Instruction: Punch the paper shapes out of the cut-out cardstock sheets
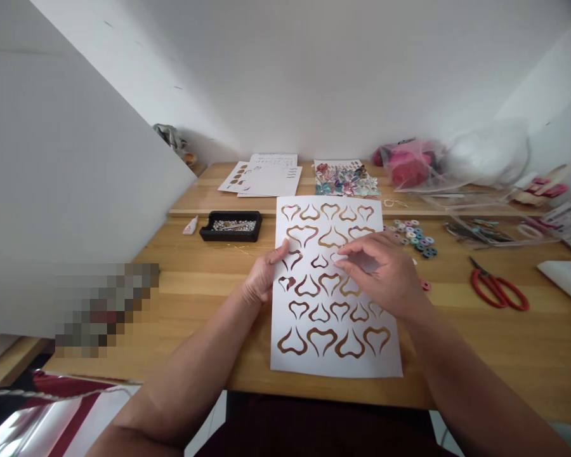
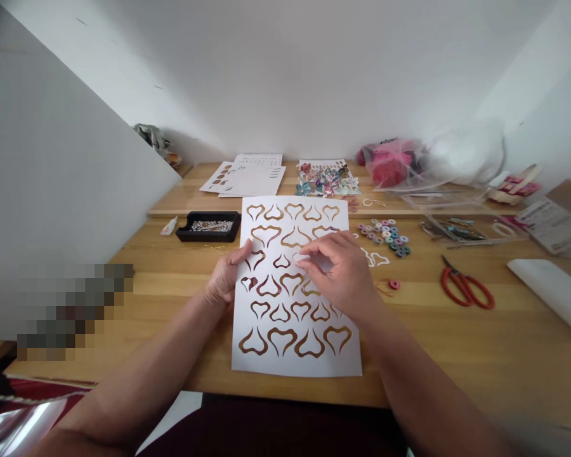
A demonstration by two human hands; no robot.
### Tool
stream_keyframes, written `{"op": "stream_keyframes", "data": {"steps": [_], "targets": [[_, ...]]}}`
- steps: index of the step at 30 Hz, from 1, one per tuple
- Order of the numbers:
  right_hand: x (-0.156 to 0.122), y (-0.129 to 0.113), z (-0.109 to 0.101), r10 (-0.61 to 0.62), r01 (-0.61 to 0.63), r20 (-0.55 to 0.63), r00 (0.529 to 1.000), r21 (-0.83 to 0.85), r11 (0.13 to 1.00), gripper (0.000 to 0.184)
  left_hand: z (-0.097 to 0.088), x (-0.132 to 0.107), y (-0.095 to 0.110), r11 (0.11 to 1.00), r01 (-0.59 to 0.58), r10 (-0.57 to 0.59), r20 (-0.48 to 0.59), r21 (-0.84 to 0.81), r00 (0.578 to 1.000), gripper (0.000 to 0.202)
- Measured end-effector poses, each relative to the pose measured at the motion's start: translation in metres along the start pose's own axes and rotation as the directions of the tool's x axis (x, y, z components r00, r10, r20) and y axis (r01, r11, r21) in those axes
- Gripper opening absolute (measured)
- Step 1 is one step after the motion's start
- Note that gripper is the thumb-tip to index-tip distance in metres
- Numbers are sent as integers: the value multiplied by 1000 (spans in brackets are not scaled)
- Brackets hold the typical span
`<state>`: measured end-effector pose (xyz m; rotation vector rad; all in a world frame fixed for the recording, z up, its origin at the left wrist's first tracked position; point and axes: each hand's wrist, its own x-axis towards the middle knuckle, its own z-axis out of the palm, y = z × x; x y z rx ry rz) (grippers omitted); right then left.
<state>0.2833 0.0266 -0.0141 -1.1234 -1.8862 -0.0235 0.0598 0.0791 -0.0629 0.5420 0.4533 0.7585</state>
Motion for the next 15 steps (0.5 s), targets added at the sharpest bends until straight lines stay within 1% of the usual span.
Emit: {"op": "stream_keyframes", "data": {"steps": [4, 8, 12, 15], "targets": [[0, 1, -4, 74, -78, 81, 994, 54, 995, 5, -2, 2, 0, 999, 45, -44, 47, -19, 998, 58], [0, 1, -8, 146, -156, 152, 978, 61, 986, 5, 0, 2, 0, 996, 88, -85, 98, -25, 992, 59], [-1, 0, -9, 188, -208, 196, 962, 88, 974, 6, -1, 1, 0, 996, 87, -86, 46, -7, 995, 58], [-1, 0, -9, 202, -227, 213, 956, 102, 968, 7, -4, 1, 0, 994, 110, -110, 15, -2, 994, 59]]}}
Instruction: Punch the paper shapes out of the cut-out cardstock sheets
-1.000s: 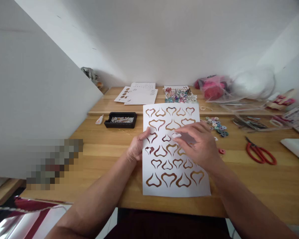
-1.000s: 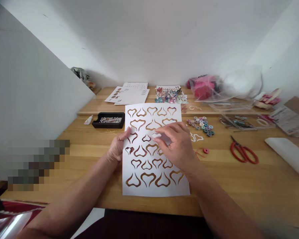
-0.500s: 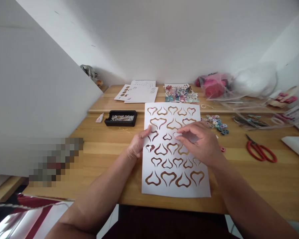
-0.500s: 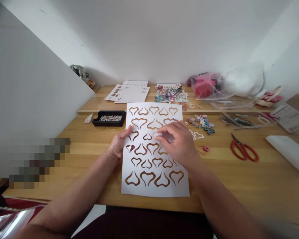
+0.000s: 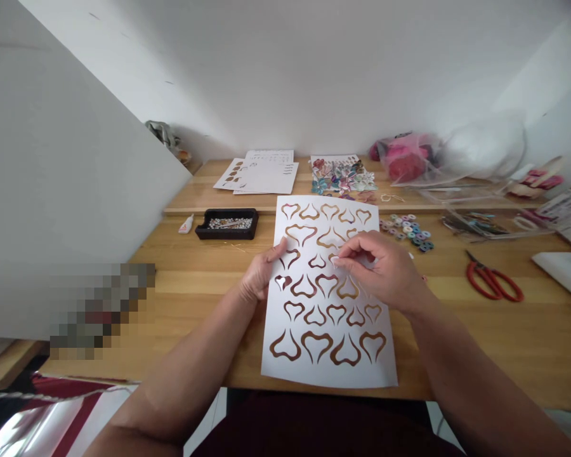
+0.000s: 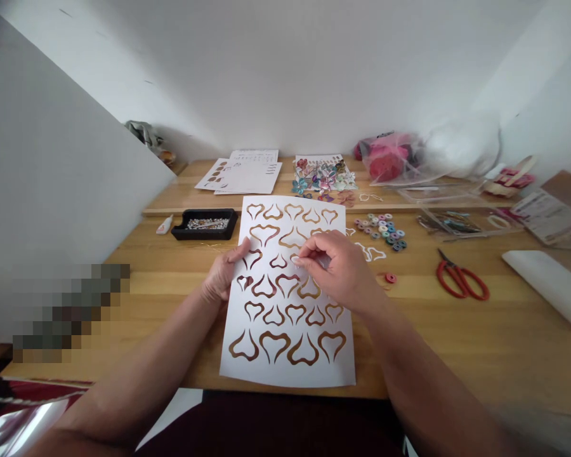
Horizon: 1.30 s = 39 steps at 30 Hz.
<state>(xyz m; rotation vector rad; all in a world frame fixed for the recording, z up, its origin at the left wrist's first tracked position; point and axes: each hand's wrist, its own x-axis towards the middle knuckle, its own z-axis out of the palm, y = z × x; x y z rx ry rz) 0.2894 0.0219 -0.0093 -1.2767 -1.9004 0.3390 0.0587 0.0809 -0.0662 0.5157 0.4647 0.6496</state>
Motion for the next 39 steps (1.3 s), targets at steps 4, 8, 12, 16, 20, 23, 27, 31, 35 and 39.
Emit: {"op": "stream_keyframes", "data": {"steps": [4, 8, 12, 16, 20, 23, 27, 31, 35, 39], "targets": [[0, 0, -1, -9, 9, 4, 1000, 0, 1000, 7, -2, 1, 0, 1000, -5, 5, 16, -3, 1000, 58], [0, -1, -4, -29, 29, -8, 1000, 37, 999, 6, -3, 2, 3, 999, -32, 32, 6, 1, 999, 56], [0, -2, -6, 27, -27, -2, 1000, 98, 995, 7, -4, 1, 5, 998, -67, 67, -2, 15, 998, 56], [1, 1, -6, 111, -114, 26, 993, 178, 977, 11, -4, -1, 6, 1000, -18, 18, 19, 20, 1000, 57], [3, 8, -6, 165, -179, 74, 984, 264, 948, 16, -3, -1, 6, 1000, -1, 1, 52, 3, 999, 59], [5, 16, -10, 186, -205, 89, 979, 333, 920, 19, -3, 0, 6, 1000, 5, -5, 76, -7, 997, 60], [6, 23, -15, 207, -244, 133, 969, 401, 883, 19, -2, 0, 6, 1000, -14, 15, 66, -9, 998, 58], [5, 22, -12, 188, -238, 170, 967, 351, 905, 20, -3, 1, 6, 1000, -16, 16, 54, 1, 998, 59], [4, 17, -3, 218, -263, 161, 963, 362, 894, 24, -4, 3, 6, 999, -34, 34, 46, 1, 998, 56], [4, 12, 4, 230, -258, 120, 966, 348, 901, 21, -4, 3, 5, 999, -37, 37, 1, 19, 999, 54]]}}
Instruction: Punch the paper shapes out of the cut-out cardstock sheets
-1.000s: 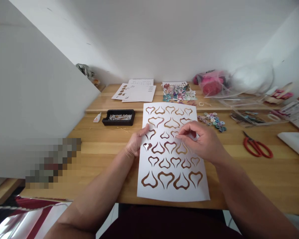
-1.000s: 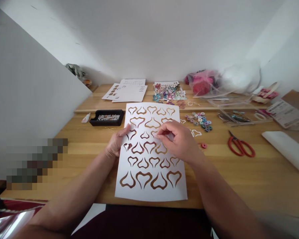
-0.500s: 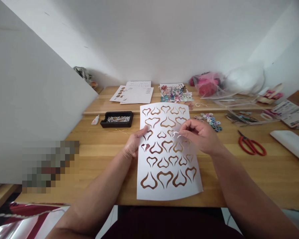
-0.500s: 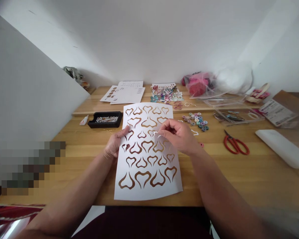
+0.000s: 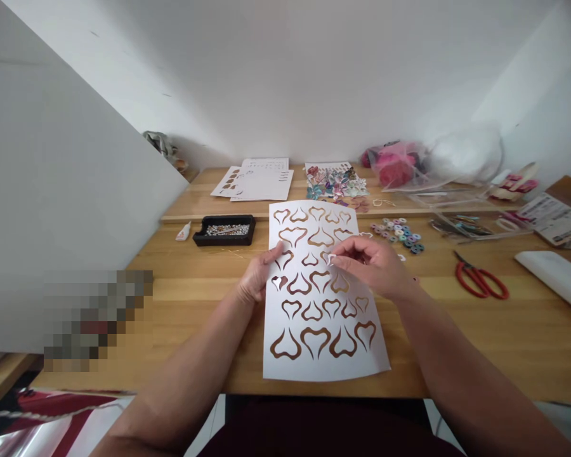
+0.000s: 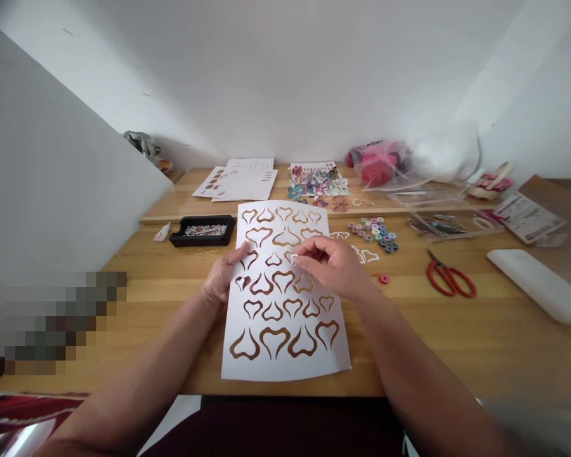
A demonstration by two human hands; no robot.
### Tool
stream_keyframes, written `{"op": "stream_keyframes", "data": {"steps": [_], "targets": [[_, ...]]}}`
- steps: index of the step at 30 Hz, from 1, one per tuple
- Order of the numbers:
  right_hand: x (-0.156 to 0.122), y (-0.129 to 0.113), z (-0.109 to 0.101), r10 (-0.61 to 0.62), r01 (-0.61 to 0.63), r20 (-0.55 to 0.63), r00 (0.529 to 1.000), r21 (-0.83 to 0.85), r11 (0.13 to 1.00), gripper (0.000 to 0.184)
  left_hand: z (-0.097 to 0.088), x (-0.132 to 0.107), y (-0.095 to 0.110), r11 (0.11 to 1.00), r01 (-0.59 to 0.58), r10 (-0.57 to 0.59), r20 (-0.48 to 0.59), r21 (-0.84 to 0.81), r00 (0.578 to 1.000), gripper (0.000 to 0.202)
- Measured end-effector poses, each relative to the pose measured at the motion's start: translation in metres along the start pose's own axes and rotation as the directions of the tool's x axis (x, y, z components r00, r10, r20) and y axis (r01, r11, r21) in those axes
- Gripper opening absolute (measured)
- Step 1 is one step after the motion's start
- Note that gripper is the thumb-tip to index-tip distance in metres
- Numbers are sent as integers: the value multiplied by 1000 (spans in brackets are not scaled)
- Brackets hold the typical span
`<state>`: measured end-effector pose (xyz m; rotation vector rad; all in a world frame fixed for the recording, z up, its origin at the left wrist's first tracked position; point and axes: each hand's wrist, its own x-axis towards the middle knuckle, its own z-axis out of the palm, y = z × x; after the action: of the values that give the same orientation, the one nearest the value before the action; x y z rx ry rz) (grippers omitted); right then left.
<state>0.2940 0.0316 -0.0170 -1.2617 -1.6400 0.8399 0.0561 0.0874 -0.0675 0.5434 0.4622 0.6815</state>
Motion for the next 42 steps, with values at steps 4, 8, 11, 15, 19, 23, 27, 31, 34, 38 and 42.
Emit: {"op": "stream_keyframes", "data": {"steps": [4, 8, 11, 15, 19, 23, 27, 31, 34, 38, 42], "targets": [[1, -1, 5, -6, 8, -56, 998, 22, 1000, 20, 0, -1, 0, 1000, -9, 10, -53, 20, 999, 52], [2, -2, 6, 31, -20, -91, 995, 116, 993, 19, 3, -3, 0, 999, 35, -35, -10, 13, 999, 53], [3, -3, 8, 66, -49, -91, 994, 179, 983, 20, 4, -4, 1, 998, 60, -60, -7, 10, 998, 54], [3, 1, 12, 126, -93, -88, 988, 305, 948, 21, 3, -3, 1, 999, 49, -49, -10, -7, 999, 52], [7, 8, 8, 210, -120, -134, 968, 487, 865, 20, 4, -3, -2, 1000, 24, -24, -6, -13, 1000, 49], [16, 21, -12, 259, -76, -264, 929, 551, 831, 24, 6, -6, 4, 1000, 3, -2, -64, 10, 998, 51], [26, 43, -37, 275, -70, -492, 826, 394, 916, 28, 5, -10, 21, 984, -179, 177, -160, 0, 971, 58], [29, 68, -48, 258, -178, -559, 788, 194, 965, 28, 5, -13, 38, 886, -462, 459, -207, 37, 864, 55], [31, 79, -46, 238, -250, -529, 814, 50, 967, 22, 6, -15, 45, 806, -586, 590, -180, 79, 787, 51], [32, 84, -45, 201, -319, -523, 828, -145, 937, 7, 9, -20, 48, 830, -546, 557, -180, 111, 811, 51], [30, 87, -48, 207, -374, -511, 834, -250, 893, 9, 13, -24, 50, 887, -444, 461, -281, 126, 842, 51]]}}
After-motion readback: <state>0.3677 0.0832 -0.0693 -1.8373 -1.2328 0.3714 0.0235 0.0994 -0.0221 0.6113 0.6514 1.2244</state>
